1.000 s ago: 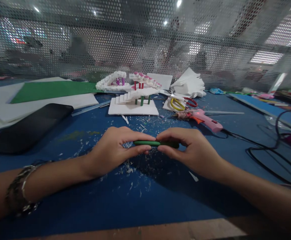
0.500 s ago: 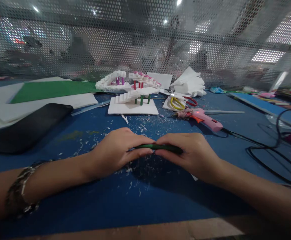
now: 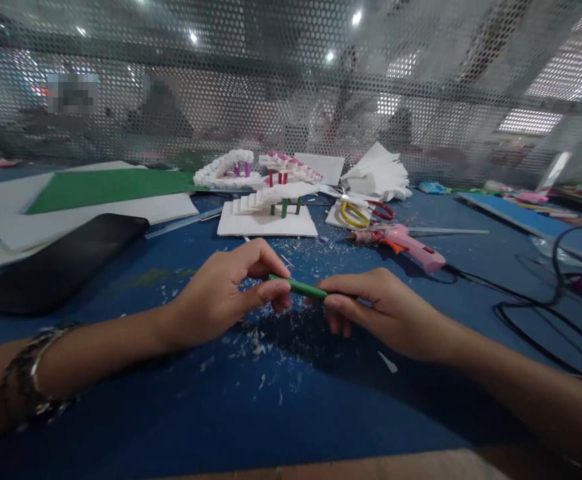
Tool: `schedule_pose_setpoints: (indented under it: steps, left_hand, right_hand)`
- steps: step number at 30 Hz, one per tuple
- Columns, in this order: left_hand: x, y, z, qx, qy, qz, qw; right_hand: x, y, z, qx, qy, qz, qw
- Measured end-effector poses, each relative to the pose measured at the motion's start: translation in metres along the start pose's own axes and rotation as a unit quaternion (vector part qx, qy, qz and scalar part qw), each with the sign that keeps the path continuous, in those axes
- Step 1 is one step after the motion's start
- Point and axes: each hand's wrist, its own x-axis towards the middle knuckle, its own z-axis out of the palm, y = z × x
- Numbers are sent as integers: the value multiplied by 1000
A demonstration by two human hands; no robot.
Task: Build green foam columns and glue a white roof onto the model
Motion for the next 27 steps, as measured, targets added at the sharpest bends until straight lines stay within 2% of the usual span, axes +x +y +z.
schedule_pose_setpoints:
  steps: [5, 8, 10, 12, 15, 18, 21, 24, 27]
  left_hand:
    - [3, 4, -3, -47, 28, -28, 998]
    - [5, 6, -3, -42, 37, -17, 998]
    - [5, 6, -3, -28, 37, 0, 999]
    - [5, 6, -4, 7, 37, 25, 999]
    - [4, 4, -5, 100, 34, 97, 990]
    - [7, 2, -5, 211, 23, 163, 964]
    - [12, 5, -1, 290, 12, 185, 939]
    - [19, 11, 4, 309, -3, 210, 927]
    - [28, 18, 3, 285, -5, 242, 928]
  right_hand:
    - [-1, -3, 2, 64, -74, -1, 995]
    - [-1, -4, 4, 110, -81, 15, 991]
    - [0, -3, 5, 106, -81, 15, 991]
    - [1, -2, 6, 80, -77, 9, 994]
    - [3, -3, 9, 81, -63, 1, 995]
    - [5, -8, 15, 150, -57, 35, 986]
    - [7, -14, 21, 214, -56, 70, 973]
    - [8, -15, 25, 242, -24, 82, 967]
    - [9, -8, 20, 223, 24, 77, 971]
